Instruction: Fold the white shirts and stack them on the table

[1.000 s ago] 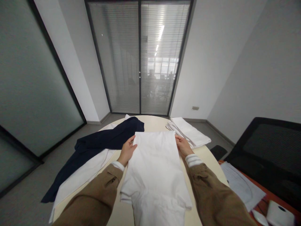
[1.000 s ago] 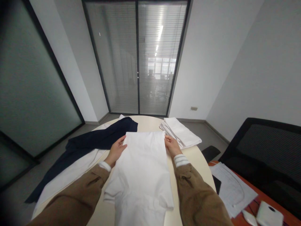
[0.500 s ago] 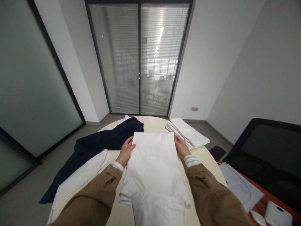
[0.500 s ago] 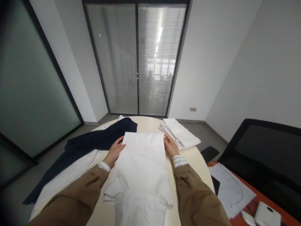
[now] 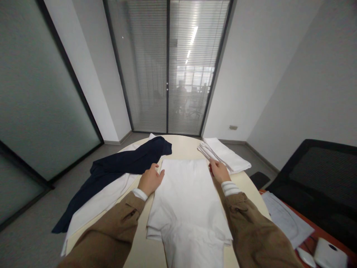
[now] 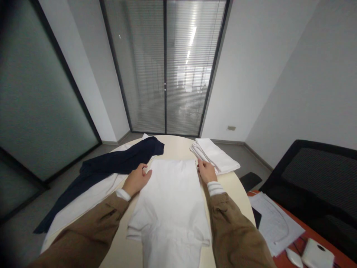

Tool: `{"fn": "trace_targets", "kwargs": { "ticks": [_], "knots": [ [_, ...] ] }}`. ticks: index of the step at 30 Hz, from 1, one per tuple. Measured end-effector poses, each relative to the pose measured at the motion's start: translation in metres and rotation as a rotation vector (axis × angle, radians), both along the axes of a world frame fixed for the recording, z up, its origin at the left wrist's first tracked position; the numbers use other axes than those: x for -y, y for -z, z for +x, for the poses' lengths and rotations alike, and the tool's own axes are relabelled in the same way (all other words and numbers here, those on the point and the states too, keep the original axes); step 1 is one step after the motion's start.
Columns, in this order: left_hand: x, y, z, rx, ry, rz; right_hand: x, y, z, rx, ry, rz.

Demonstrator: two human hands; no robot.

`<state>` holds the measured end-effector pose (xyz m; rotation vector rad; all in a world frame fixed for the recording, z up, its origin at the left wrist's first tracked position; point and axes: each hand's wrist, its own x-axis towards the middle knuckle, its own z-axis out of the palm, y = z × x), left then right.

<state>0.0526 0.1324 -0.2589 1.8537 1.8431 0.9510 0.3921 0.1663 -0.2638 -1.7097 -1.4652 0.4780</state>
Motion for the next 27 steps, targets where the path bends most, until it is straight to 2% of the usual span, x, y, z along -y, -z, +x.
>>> {"fn": "trace_targets", "kwargs": {
  "ticks": [2, 4, 7, 9, 12, 17, 19, 21, 23, 27],
  "knots": [
    [0.009, -0.007, -0.004, -0.131, 0.032, -0.168, 0.009, -0.012, -0.003, 0.077, -0.103, -0.188],
    [0.016, -0.012, -0.006, -0.171, 0.086, -0.259, 0.019, -0.024, -0.007, 0.130, -0.213, -0.366],
    [0.022, -0.014, -0.008, -0.135, 0.213, -0.315, 0.031, -0.035, -0.008, 0.119, -0.388, -0.586],
    [0.023, -0.013, -0.007, -0.106, 0.273, -0.297, 0.034, -0.035, -0.005, 0.085, -0.477, -0.627],
    [0.021, -0.007, -0.003, -0.038, 0.241, -0.191, 0.029, -0.024, -0.002, 0.027, -0.490, -0.513],
    [0.013, 0.003, 0.002, 0.081, 0.146, -0.016, 0.014, 0.002, -0.008, -0.173, -0.313, -0.161],
    [0.013, 0.003, 0.001, 0.080, 0.115, -0.033, 0.012, 0.007, -0.010, -0.195, -0.281, -0.124],
    [0.014, 0.001, -0.002, 0.078, 0.102, -0.101, 0.014, 0.007, -0.008, -0.143, -0.267, -0.154],
    [0.017, -0.001, -0.007, 0.099, 0.171, -0.158, 0.019, 0.004, -0.005, -0.092, -0.295, -0.214],
    [0.020, -0.001, -0.015, 0.176, 0.459, -0.166, 0.031, -0.003, -0.001, -0.008, -0.459, -0.201]
  ]
}}
